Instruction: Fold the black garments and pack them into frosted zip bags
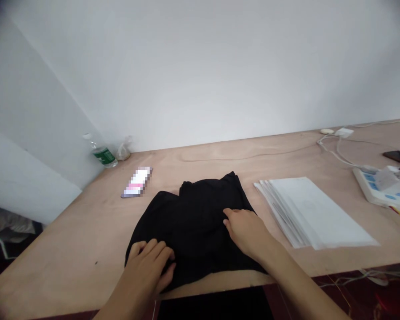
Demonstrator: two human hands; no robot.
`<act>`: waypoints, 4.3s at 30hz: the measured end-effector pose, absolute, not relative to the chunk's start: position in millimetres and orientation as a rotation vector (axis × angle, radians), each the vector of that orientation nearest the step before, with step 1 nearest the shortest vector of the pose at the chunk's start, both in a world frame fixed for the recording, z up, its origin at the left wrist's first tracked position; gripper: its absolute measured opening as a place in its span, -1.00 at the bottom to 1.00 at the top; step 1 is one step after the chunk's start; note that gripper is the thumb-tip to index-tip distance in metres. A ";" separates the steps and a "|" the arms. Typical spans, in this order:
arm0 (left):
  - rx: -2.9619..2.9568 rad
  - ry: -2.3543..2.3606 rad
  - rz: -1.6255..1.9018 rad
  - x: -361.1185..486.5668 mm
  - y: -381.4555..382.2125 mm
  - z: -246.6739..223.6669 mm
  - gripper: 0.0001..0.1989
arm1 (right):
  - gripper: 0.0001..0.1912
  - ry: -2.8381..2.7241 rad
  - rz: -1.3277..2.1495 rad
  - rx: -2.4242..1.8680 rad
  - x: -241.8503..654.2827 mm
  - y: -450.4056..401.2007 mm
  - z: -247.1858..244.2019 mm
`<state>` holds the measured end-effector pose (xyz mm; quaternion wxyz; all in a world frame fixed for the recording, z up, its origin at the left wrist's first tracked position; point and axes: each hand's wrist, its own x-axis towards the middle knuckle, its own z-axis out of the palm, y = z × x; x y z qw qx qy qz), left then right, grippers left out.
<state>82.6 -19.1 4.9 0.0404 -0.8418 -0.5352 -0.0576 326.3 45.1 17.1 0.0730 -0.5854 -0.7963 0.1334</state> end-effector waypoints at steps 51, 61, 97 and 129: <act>-2.510 -1.883 -0.094 128.9 110.7 -16.8 -0.52 | -0.51 -2.325 0.102 -1.789 248.8 122.9 -30.5; -2.462 -2.082 -0.196 92.8 118.2 -29.7 -0.43 | -0.24 -1.960 -0.036 -2.229 318.7 131.7 -50.4; -2.467 -2.042 -0.273 95.7 104.0 -12.4 -0.48 | -0.37 -1.907 -0.188 -2.108 301.8 114.2 -31.2; -2.500 -2.104 -0.318 84.3 88.7 -0.6 -0.50 | -0.35 -2.163 -0.073 -2.080 328.4 105.0 -38.5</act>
